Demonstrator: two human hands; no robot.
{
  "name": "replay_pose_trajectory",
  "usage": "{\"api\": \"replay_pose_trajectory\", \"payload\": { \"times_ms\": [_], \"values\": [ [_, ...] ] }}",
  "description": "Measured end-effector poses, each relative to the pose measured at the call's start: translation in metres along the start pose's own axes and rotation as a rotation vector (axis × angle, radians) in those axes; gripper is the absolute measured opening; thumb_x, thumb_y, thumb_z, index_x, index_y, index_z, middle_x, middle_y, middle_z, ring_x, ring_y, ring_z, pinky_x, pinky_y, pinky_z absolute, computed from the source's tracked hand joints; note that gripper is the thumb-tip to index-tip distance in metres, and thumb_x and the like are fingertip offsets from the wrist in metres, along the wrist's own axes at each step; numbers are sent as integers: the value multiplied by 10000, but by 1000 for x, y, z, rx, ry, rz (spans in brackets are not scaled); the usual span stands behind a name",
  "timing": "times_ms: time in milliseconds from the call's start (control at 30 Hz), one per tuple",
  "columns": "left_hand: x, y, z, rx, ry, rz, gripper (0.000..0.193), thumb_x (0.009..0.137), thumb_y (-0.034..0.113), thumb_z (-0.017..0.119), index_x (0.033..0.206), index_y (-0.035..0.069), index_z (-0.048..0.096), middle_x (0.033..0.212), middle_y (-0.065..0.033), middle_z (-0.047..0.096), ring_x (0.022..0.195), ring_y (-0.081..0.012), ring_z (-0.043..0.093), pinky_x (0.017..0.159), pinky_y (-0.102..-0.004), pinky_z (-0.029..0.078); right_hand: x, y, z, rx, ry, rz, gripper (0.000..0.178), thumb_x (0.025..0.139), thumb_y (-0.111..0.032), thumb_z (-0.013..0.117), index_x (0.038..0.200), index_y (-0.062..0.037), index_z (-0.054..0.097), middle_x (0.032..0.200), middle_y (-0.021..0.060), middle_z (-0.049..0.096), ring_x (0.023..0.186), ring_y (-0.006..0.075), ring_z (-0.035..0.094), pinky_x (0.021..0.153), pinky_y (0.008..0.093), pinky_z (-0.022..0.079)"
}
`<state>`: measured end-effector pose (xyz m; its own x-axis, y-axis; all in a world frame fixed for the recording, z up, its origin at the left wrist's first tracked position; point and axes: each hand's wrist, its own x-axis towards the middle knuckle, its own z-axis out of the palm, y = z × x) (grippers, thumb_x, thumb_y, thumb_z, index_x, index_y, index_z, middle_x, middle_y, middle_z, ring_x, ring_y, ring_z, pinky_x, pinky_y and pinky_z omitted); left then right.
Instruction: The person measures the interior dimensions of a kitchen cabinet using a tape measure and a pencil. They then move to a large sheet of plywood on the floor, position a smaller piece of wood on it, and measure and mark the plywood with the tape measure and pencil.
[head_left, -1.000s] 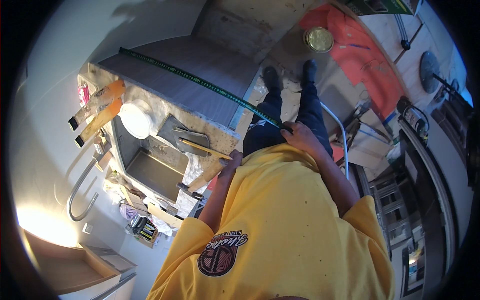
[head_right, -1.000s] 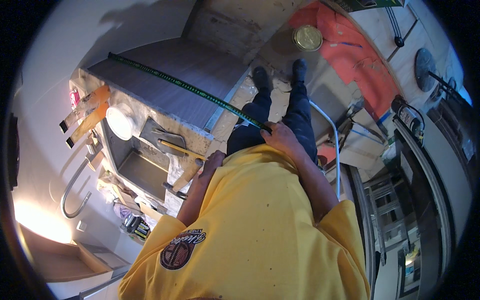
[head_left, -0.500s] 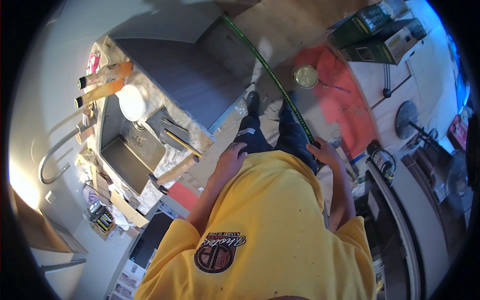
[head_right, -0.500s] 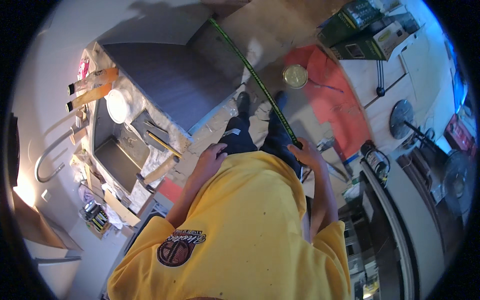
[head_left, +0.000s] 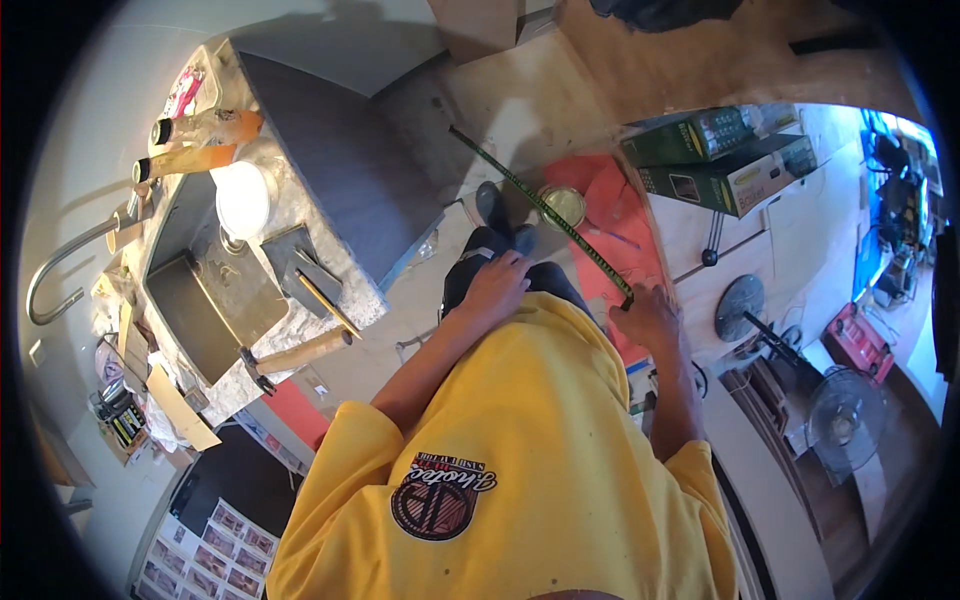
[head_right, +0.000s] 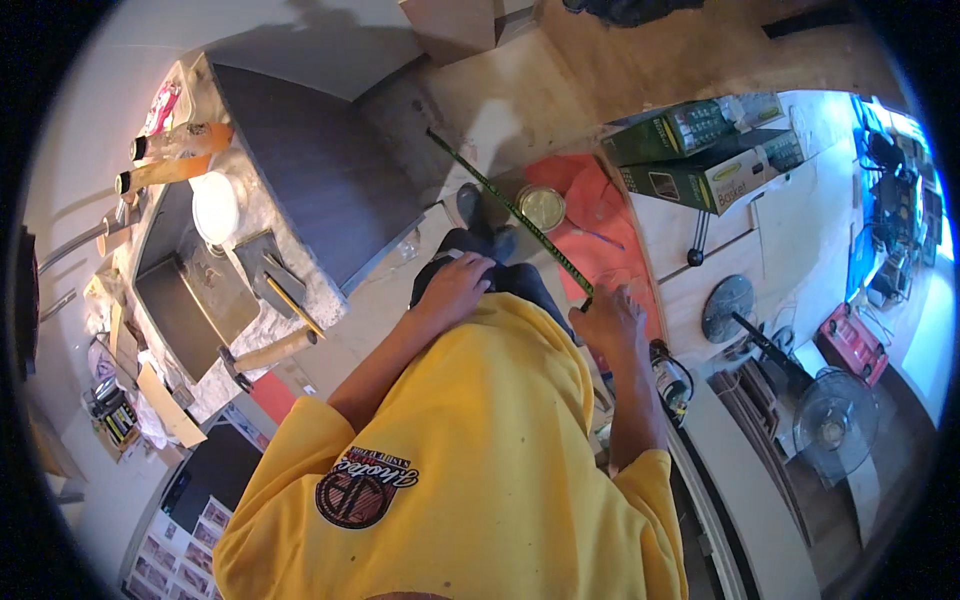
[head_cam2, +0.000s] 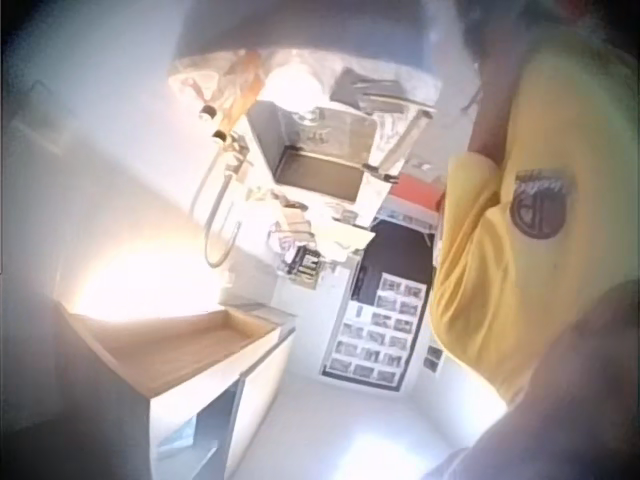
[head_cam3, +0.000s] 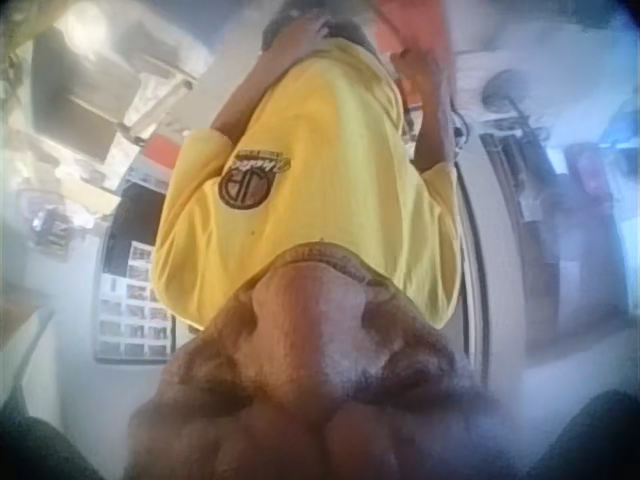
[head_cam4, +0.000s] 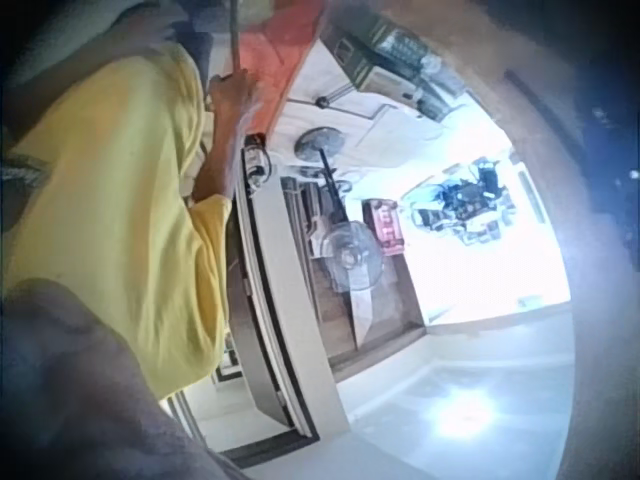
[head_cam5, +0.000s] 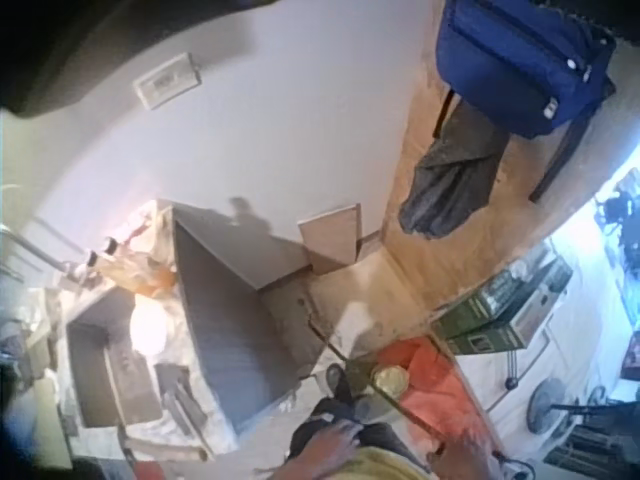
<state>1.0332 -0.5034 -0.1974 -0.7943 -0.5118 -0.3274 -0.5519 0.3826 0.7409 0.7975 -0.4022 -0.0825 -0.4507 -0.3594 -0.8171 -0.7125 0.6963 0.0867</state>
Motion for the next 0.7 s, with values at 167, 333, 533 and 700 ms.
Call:
{"api": "replay_pose_trajectory", "payload": {
  "times_ms": [167, 333, 533, 700],
  "values": [
    [39, 12, -36, -14, 147, 45, 402, 849, 113, 622, 1234, 35, 536, 1171, -179, 547, 986, -363, 612, 858, -443, 503, 10, -25, -62, -181, 131, -103, 521, 749, -353, 669, 1181, -68, 611, 1171, 215, 561, 1148, 406, 540, 978, 537, 411],
    [69, 25, -50, -74, 159, 13, 509, 821, 104, 669, 1290, 31, 487, 1281, -195, 493, 1062, -381, 588, 877, -446, 501, 15, -56, -124, -445, 193, -234, 506, 735, -313, 698, 1180, -84, 618, 1179, 196, 562, 1160, 381, 527, 982, 551, 382],
    [116, 35, -47, -86, 182, -14, 453, 862, 191, 645, 1269, 50, 506, 1253, -200, 517, 1052, -380, 599, 865, -450, 506, 50, -73, -163, -705, 284, -479, 455, 732, -307, 688, 1129, -87, 649, 1173, 169, 580, 1150, 360, 538, 982, 543, 377],
    [176, 18, -38, -43, 335, -116, 259, 884, 219, 611, 1075, 45, 601, 1074, -191, 616, 998, -363, 621, 833, -454, 509, 71, -104, -228, -971, 237, -613, 450, 790, -219, 566, 1208, -64, 624, 1198, 174, 583, 1163, 371, 535, 982, 665, 317]
  ]
}}
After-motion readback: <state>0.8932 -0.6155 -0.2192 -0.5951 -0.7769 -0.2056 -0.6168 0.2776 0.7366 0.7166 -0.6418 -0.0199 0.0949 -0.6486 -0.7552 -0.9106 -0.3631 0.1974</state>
